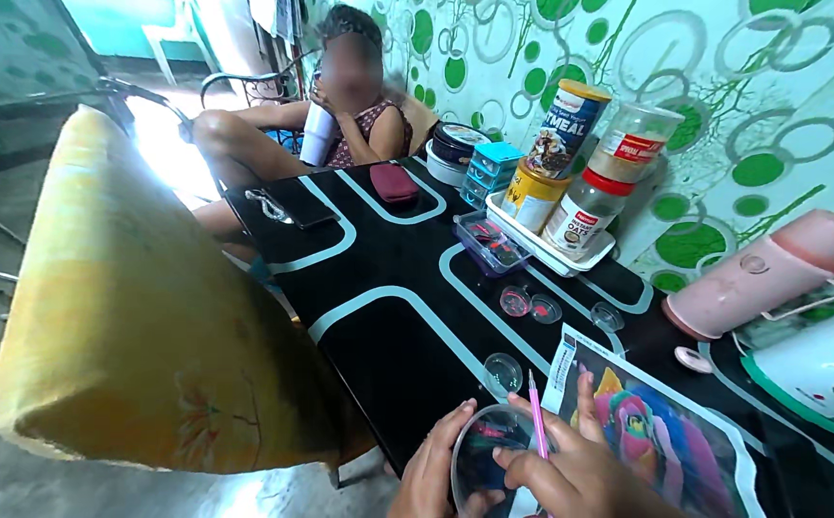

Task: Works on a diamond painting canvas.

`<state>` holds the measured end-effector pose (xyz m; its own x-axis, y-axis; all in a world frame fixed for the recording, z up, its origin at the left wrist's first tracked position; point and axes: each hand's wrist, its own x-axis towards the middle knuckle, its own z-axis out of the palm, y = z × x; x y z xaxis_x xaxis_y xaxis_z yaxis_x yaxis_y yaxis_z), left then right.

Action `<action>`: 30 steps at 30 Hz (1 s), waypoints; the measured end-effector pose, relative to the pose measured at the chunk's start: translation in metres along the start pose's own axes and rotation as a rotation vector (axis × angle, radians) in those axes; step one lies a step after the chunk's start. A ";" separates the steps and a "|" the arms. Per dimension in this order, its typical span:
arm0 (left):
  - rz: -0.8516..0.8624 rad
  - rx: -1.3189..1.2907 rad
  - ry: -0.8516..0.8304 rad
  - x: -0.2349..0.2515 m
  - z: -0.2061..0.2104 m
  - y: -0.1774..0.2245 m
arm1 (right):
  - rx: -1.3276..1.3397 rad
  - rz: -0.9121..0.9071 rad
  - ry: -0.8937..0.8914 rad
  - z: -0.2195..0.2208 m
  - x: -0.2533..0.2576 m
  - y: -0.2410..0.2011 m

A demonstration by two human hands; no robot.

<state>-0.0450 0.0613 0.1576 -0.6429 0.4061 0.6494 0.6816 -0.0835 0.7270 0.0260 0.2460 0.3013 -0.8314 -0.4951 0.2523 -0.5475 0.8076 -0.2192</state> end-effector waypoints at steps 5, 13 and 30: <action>-0.015 -0.001 -0.008 0.002 -0.002 0.002 | 0.009 -0.004 -0.003 -0.001 0.003 0.001; -0.037 -0.032 -0.009 0.001 -0.003 0.004 | 0.019 0.003 0.014 0.002 0.001 0.001; -0.018 -0.001 -0.011 0.003 -0.001 0.003 | -0.003 0.038 0.026 0.000 0.002 0.004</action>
<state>-0.0454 0.0611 0.1623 -0.6511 0.4178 0.6336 0.6696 -0.0768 0.7387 0.0220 0.2485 0.3010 -0.8490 -0.4553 0.2683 -0.5149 0.8268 -0.2264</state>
